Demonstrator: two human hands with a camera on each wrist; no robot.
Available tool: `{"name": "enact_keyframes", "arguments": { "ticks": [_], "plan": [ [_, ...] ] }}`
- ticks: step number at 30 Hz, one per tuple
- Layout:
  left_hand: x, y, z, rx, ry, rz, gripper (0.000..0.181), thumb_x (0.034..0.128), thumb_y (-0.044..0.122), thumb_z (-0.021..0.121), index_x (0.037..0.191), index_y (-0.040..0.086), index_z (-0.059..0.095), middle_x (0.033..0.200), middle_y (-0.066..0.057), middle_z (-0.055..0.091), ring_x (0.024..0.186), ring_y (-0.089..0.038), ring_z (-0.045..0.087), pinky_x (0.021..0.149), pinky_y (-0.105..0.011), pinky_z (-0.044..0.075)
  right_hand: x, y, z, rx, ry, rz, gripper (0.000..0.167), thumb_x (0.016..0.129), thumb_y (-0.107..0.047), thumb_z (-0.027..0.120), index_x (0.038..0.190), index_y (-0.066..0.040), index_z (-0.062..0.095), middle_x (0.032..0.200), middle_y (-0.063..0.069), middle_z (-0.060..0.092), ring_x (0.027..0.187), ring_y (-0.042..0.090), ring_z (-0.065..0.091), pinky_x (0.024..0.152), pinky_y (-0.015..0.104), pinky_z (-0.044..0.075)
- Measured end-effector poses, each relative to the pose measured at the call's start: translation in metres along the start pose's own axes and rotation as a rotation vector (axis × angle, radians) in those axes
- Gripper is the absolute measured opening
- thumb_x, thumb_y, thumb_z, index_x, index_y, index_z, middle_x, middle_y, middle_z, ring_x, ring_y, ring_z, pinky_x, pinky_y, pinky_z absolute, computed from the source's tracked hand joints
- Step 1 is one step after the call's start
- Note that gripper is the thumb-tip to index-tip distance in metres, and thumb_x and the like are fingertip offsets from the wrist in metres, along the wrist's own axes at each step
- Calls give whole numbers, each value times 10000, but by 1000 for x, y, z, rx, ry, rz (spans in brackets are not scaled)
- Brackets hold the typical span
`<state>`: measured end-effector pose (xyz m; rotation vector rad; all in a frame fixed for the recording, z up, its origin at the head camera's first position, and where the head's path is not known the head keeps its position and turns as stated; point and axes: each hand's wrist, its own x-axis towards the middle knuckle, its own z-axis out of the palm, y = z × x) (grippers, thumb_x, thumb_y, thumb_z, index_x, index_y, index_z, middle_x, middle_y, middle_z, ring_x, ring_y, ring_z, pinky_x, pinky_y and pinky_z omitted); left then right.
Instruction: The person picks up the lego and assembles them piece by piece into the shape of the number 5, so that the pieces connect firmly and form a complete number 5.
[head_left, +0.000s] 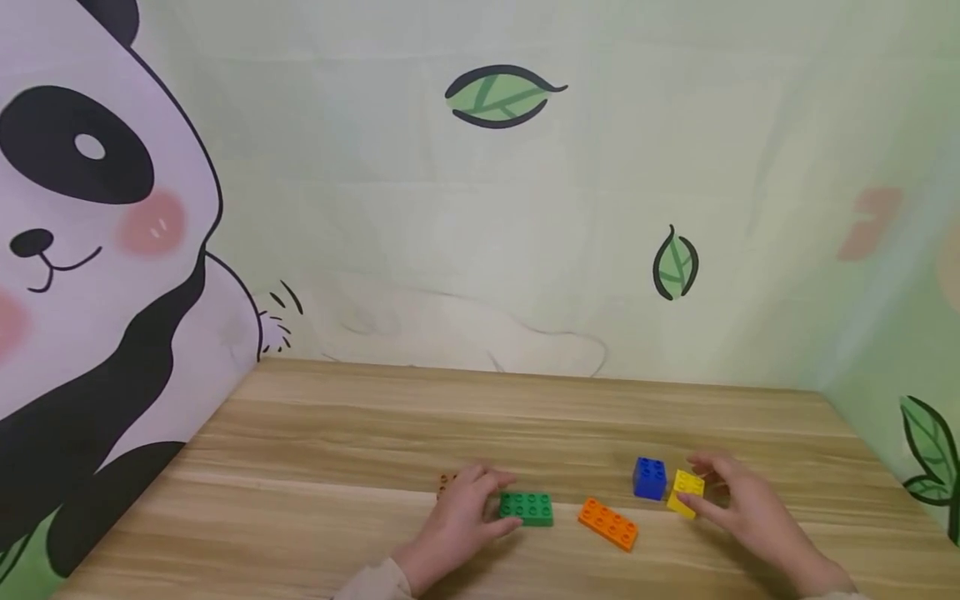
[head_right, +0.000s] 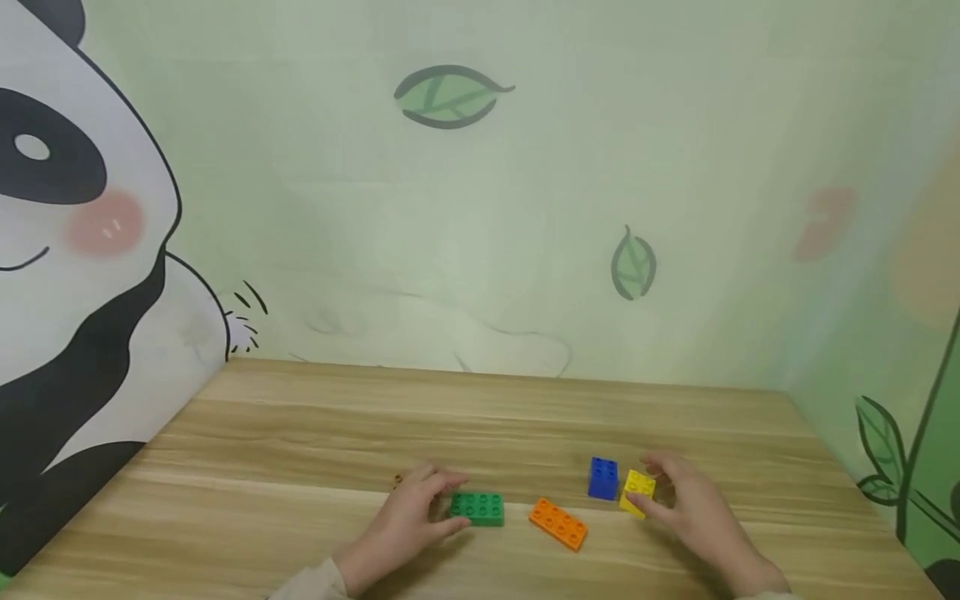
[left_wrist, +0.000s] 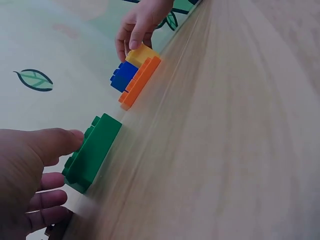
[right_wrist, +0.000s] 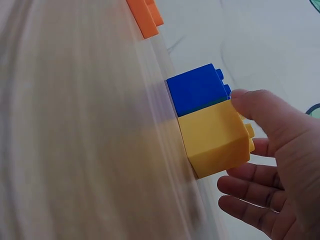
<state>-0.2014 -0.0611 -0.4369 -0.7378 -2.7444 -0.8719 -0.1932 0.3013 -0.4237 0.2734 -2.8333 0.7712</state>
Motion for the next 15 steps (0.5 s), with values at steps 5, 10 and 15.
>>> {"name": "enact_keyframes", "arguments": {
  "ticks": [5,10,15],
  "plan": [
    [-3,-4,5,10,6,2,482,761,299,803,1195,152,654,1052,23,633,963,-129,564,819,-296,487,-2,3,4,-7,-31,13,571,822,-351,748,1213,27,576,1094,119,660,883,148,607,720,272,553],
    [-3,-5,6,-16,9,-1,442,774,273,795,1177,147,663,1053,32,635,960,-114,563,813,-276,483,-3,4,5,-14,-52,23,576,825,-356,745,1216,32,577,1085,111,658,859,127,599,713,264,548],
    [-2,-6,6,-80,-1,-36,441,775,240,793,1179,126,657,1042,24,628,948,-115,571,819,-260,498,-2,2,5,-35,-57,21,547,824,-330,751,1207,22,581,1063,105,657,852,136,598,715,286,545]
  ]
}}
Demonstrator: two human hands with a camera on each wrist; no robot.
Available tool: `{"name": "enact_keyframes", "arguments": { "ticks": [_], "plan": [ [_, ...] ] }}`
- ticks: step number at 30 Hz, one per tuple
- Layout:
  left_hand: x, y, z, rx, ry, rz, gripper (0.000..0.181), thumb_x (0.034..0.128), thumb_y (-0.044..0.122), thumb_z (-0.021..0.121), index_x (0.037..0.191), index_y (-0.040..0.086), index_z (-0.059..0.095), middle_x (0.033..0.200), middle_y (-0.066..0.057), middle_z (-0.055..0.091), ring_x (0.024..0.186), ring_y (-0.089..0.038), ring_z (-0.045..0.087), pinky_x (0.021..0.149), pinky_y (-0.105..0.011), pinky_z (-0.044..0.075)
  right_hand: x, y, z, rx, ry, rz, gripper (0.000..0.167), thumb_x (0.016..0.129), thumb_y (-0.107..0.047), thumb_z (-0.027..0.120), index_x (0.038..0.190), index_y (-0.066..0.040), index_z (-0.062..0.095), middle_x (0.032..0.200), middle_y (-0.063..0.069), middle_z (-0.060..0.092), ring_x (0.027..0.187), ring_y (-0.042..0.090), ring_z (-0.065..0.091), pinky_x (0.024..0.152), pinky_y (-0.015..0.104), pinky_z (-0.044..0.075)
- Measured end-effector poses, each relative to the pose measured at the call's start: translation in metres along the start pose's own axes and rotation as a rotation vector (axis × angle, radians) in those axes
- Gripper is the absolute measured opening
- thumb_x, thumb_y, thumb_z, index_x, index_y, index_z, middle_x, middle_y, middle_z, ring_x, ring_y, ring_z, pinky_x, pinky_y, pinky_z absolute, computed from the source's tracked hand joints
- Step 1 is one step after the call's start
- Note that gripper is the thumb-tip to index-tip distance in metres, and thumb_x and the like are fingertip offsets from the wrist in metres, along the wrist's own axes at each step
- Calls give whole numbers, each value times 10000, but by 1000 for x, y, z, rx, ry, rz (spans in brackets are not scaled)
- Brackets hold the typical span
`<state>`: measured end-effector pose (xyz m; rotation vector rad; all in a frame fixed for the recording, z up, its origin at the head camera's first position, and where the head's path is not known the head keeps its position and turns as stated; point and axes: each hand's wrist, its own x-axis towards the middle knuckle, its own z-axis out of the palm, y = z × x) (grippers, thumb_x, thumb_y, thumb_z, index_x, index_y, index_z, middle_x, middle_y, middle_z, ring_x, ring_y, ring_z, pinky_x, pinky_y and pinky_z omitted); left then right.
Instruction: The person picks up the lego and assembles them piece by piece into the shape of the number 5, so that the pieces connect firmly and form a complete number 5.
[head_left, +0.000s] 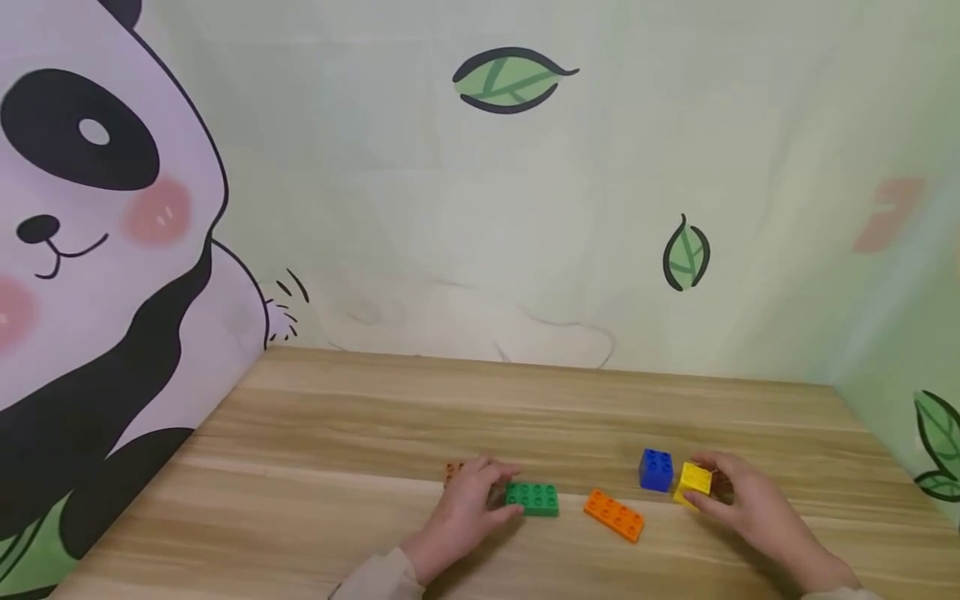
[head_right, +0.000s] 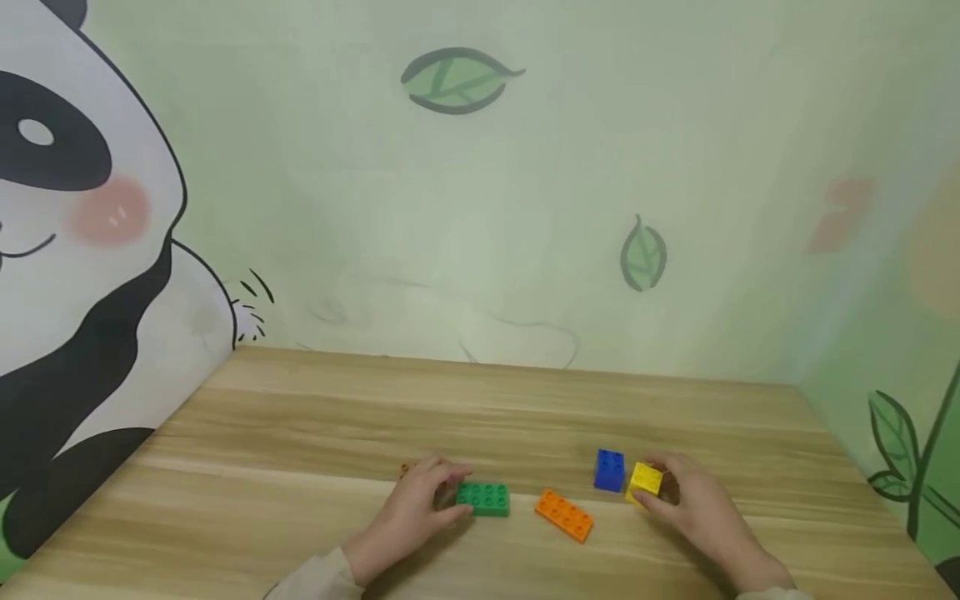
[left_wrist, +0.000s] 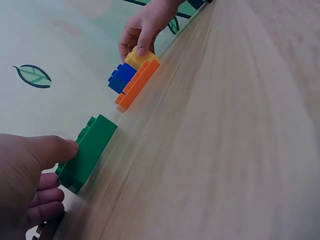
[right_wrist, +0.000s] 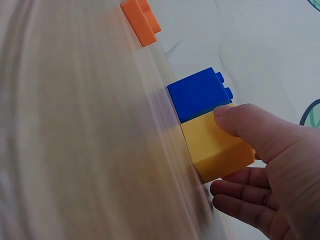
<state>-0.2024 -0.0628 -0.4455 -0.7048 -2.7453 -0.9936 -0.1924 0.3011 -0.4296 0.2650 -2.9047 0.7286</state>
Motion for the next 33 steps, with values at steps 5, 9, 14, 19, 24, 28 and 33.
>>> {"name": "enact_keyframes", "arguments": {
  "ticks": [5,9,14,19,24,28,33],
  "plan": [
    [2,1,0,-49,-14,-33,444,775,210,793,1184,111,651,1012,25,611,925,-119,589,812,-239,519,1,-1,-1,-5,7,-9,510,820,-301,755,1193,8,592,1048,99,659,860,141,608,723,299,552],
    [3,1,0,-65,-20,-37,431,784,191,784,1186,109,651,1015,20,610,921,-117,601,822,-242,527,2,-1,-2,4,8,-15,503,818,-277,761,1195,9,592,1051,106,657,868,149,615,730,324,557],
    [3,-1,2,-59,-19,-25,386,791,187,776,1156,117,667,1014,18,613,913,-101,588,819,-236,523,3,1,-2,-7,-18,2,517,821,-283,755,1206,19,587,1029,93,662,860,148,609,722,318,552],
    [0,-1,3,-60,-32,-10,354,788,168,782,1122,107,681,1002,16,600,911,-101,574,805,-224,518,2,2,-2,-14,-42,22,521,819,-286,755,1200,29,590,986,61,671,841,138,609,704,284,540],
    [0,-3,4,-37,-31,3,364,788,177,784,1129,108,678,1028,16,597,942,-105,564,826,-232,509,3,0,-2,-7,-69,53,500,823,-266,751,1194,27,588,994,60,667,848,143,608,716,304,549],
    [1,-4,4,-22,-39,3,365,787,186,785,1130,127,678,1045,20,596,954,-101,556,831,-234,502,4,-1,-3,-2,-88,76,501,821,-276,752,1195,17,590,1009,59,665,857,147,606,721,315,551],
    [1,-5,5,-19,-42,8,357,791,196,780,1127,135,676,1057,25,601,966,-99,553,838,-239,498,4,-1,-6,-6,-81,74,539,816,-304,756,1200,34,585,1028,84,669,868,167,614,735,349,558]
  ]
}}
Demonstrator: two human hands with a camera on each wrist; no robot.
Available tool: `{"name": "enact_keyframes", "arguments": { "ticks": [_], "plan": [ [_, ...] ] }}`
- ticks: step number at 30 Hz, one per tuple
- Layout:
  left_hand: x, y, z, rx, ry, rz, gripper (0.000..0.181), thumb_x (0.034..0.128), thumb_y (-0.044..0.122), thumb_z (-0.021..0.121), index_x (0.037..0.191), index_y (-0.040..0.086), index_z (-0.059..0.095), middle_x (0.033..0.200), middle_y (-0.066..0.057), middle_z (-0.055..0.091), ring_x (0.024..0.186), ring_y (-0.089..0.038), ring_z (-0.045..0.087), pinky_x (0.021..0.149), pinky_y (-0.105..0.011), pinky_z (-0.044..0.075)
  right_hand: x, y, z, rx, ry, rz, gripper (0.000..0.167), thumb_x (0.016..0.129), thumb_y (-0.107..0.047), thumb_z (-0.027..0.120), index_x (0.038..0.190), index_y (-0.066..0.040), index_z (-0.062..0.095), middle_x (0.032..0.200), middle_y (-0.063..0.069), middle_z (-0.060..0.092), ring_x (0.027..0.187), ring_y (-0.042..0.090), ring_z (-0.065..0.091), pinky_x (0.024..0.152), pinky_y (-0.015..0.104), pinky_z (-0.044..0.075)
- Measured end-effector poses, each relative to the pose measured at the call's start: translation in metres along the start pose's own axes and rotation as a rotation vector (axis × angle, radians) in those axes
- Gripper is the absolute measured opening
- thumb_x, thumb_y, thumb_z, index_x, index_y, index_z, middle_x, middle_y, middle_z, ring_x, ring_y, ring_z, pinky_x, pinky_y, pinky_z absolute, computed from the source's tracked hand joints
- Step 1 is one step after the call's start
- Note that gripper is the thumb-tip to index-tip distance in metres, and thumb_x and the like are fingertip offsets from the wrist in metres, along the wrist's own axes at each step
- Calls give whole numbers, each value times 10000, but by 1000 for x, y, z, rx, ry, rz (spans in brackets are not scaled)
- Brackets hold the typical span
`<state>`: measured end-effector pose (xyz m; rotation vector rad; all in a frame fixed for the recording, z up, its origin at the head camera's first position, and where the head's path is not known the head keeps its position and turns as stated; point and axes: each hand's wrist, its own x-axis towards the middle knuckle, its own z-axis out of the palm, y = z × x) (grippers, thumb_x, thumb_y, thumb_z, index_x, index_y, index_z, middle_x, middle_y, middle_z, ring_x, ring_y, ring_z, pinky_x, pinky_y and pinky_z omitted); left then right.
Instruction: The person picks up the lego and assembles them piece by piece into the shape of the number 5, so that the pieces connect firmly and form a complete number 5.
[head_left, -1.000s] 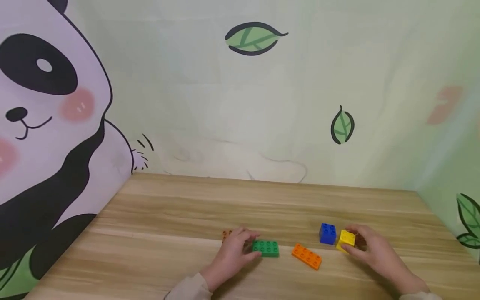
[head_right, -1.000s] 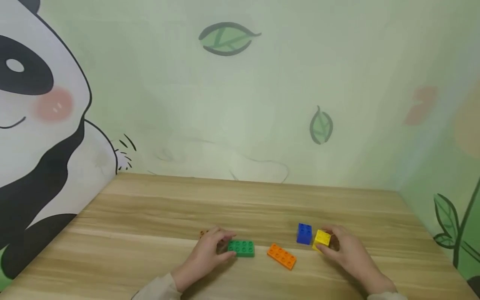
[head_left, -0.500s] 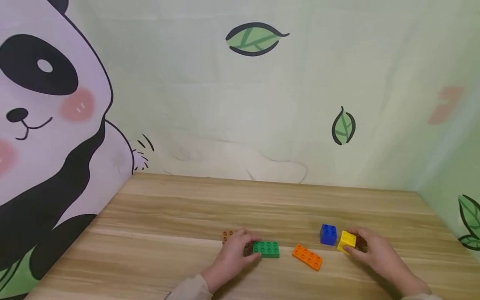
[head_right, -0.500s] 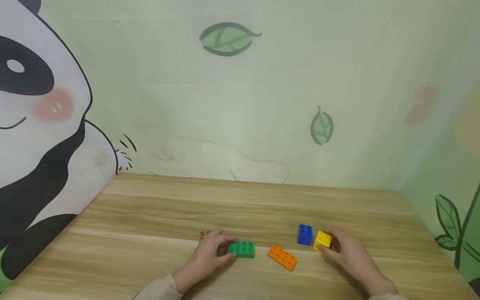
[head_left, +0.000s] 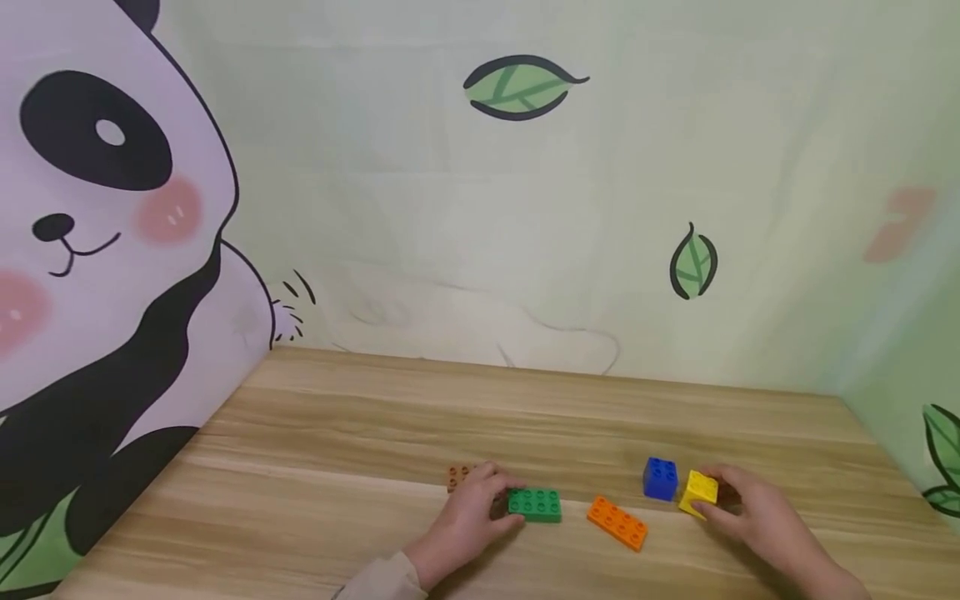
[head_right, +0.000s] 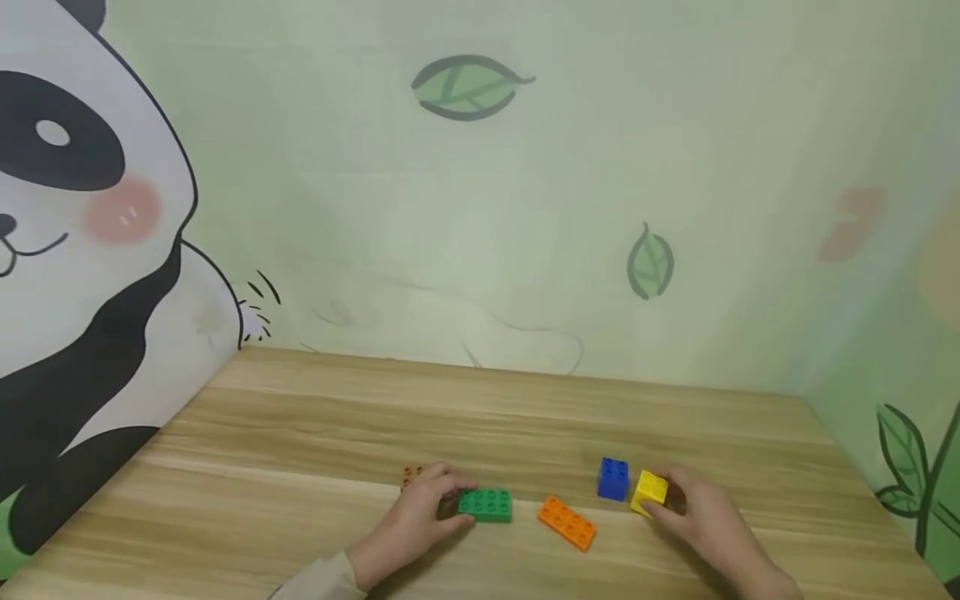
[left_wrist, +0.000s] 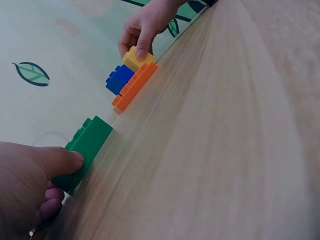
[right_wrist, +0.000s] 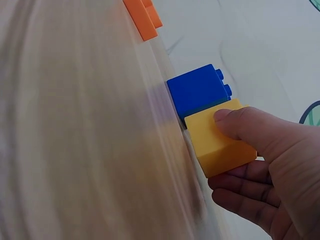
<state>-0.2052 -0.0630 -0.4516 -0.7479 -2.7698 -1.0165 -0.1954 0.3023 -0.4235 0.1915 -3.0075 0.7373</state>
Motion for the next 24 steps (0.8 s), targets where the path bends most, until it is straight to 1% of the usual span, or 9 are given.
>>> {"name": "enact_keyframes", "arguments": {
  "ticks": [6,12,15,20,24],
  "plan": [
    [0,-1,0,9,0,6,353,797,207,776,1129,142,672,1073,30,604,986,-101,551,851,-247,495,-1,0,-4,-16,22,-8,515,815,-278,758,1189,35,595,1027,102,677,868,178,622,730,349,558],
    [0,-1,-1,5,-10,-11,356,803,215,771,1138,149,667,1093,29,602,1002,-110,550,865,-261,497,-1,-1,-10,-13,28,-19,519,826,-295,747,1191,43,601,1006,92,687,865,179,625,722,340,556],
    [0,0,-1,11,-10,-12,359,805,221,770,1141,152,665,1099,28,603,1009,-113,551,874,-268,496,-1,-3,-15,-2,21,-13,538,834,-313,737,1204,48,591,993,80,689,872,194,634,742,366,559],
    [0,1,-2,19,-3,-3,362,799,224,772,1137,150,667,1088,26,603,999,-109,552,870,-267,496,-3,-5,-25,3,17,-2,557,851,-323,719,1222,65,569,1000,98,688,891,234,644,768,413,560],
    [-1,0,-1,16,2,-1,358,796,220,774,1131,147,668,1077,32,601,985,-94,548,858,-250,495,-3,-8,-30,-8,36,-14,555,851,-333,719,1211,66,580,995,90,694,876,218,643,741,378,562]
  ]
}}
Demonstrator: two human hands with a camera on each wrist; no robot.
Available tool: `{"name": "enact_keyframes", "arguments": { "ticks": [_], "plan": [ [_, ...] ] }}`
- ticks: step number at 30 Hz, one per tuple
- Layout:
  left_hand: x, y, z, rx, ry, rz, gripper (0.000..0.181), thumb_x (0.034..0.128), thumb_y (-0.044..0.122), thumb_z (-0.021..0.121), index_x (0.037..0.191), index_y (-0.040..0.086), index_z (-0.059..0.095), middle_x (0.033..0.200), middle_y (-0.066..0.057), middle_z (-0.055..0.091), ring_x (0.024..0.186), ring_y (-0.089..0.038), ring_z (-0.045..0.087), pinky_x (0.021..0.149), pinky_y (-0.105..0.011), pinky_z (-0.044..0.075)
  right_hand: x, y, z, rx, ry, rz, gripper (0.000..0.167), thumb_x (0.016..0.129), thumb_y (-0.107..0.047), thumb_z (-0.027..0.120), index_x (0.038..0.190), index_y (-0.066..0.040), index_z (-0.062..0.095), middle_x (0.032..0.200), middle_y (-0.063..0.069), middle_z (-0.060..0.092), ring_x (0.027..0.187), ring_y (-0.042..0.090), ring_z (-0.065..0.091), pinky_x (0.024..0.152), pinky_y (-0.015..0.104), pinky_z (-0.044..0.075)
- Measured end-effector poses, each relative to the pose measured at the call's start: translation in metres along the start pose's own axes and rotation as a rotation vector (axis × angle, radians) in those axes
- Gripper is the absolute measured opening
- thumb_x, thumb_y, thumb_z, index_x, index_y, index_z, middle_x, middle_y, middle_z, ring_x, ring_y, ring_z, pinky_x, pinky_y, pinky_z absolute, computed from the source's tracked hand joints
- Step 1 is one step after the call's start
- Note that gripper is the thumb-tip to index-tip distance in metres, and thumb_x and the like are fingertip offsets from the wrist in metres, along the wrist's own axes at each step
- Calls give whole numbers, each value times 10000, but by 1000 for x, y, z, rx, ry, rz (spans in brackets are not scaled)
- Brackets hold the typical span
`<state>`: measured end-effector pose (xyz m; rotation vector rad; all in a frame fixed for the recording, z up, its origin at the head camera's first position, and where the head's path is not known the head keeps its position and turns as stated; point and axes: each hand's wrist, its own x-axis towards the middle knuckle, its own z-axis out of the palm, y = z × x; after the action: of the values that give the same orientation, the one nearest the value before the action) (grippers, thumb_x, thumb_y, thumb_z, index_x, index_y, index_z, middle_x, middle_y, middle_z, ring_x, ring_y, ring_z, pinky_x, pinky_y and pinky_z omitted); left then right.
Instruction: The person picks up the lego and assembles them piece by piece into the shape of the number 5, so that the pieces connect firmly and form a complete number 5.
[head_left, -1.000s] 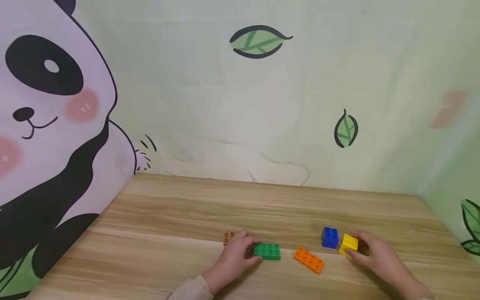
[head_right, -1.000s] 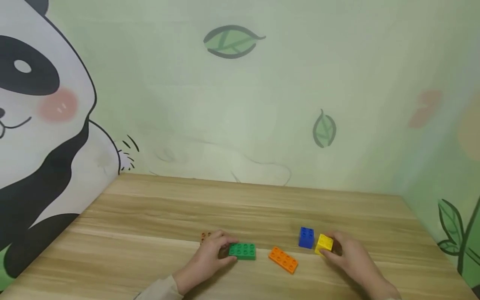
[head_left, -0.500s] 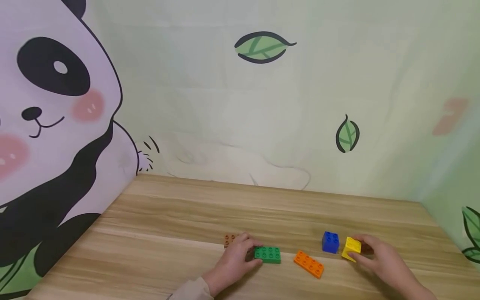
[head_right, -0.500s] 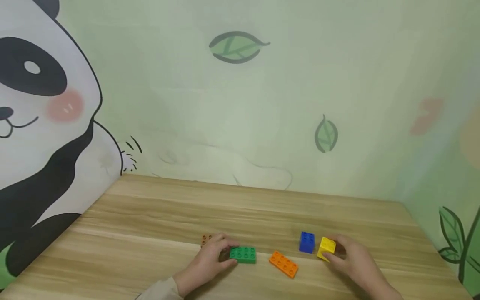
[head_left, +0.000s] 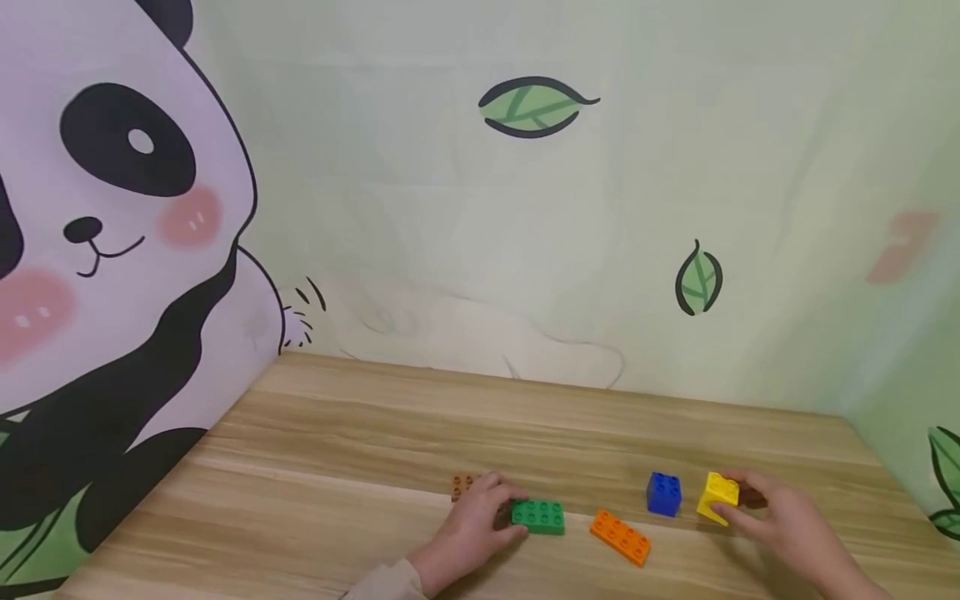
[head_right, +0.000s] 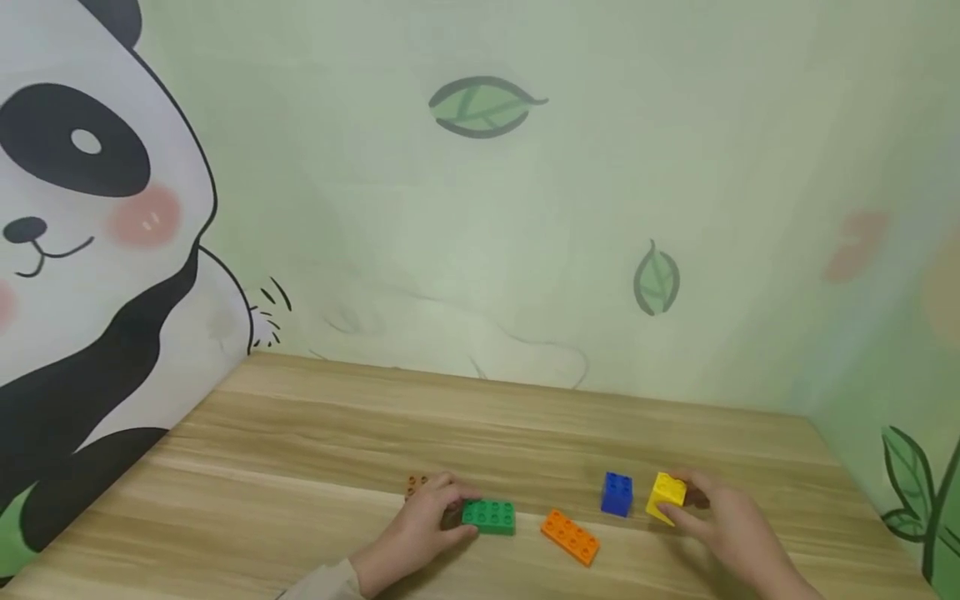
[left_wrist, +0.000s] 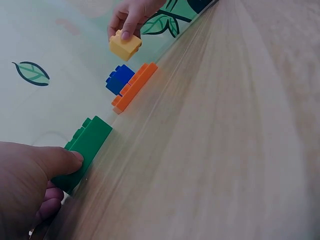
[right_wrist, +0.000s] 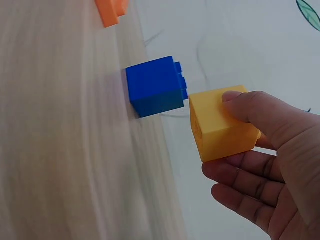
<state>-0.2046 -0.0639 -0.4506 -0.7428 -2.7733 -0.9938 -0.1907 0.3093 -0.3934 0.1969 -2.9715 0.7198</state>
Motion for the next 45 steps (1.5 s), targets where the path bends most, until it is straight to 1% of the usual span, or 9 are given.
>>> {"name": "enact_keyframes", "arguments": {
  "ticks": [4,6,10,14,16,22,30,36,45],
  "plan": [
    [0,-1,2,-17,-4,-2,353,796,219,775,1127,155,670,1063,51,595,973,-76,538,845,-231,487,-2,-1,-2,-7,24,-19,527,841,-315,732,1194,53,599,987,80,702,864,208,648,718,355,563],
    [0,-2,2,-28,-11,-7,348,799,218,775,1126,157,671,1059,58,591,970,-70,533,840,-224,484,-2,-3,-2,-14,33,-25,526,837,-313,736,1193,50,602,991,86,703,864,214,650,720,367,563],
    [1,-1,0,-34,-25,-16,350,805,229,772,1133,161,668,1061,60,587,966,-65,530,833,-222,485,-1,-7,-6,-27,32,-24,534,840,-323,731,1196,53,599,1007,128,703,877,255,657,743,423,561],
    [1,0,-1,-32,-22,-9,350,806,230,771,1133,162,667,1070,57,592,972,-69,533,835,-221,487,1,-16,-11,-46,28,-19,541,843,-341,725,1204,41,599,1022,169,700,896,300,661,764,474,555],
    [1,0,-2,-30,-20,-7,350,805,227,772,1132,163,667,1073,57,594,977,-70,533,838,-220,487,2,-20,-12,-52,32,-20,541,842,-355,724,1205,27,602,1025,166,701,900,306,661,768,486,552],
    [0,1,-3,-40,-22,-6,351,804,219,773,1132,154,668,1067,56,593,973,-73,530,826,-212,483,3,-32,-14,-58,62,-47,522,834,-352,734,1201,-2,609,1029,138,702,895,284,654,763,480,555],
    [1,0,-2,-57,-21,-9,347,808,217,771,1133,150,669,1064,56,590,970,-72,531,813,-198,489,5,-43,-16,-53,87,-97,464,830,-288,746,1182,-13,622,1001,66,695,865,214,626,755,448,553],
    [2,-1,-2,-61,-27,-17,342,810,231,769,1131,162,671,1062,69,587,968,-57,524,814,-199,486,6,-52,-12,-32,85,-122,460,823,-282,751,1182,-23,625,1024,76,692,875,216,631,743,431,559],
    [2,-1,-2,-81,-34,-26,333,818,246,762,1128,168,672,1068,71,586,965,-48,524,816,-198,489,8,-66,-6,26,76,-157,449,834,-266,740,1209,-54,617,1057,65,692,889,184,644,775,401,565]
  ]
}}
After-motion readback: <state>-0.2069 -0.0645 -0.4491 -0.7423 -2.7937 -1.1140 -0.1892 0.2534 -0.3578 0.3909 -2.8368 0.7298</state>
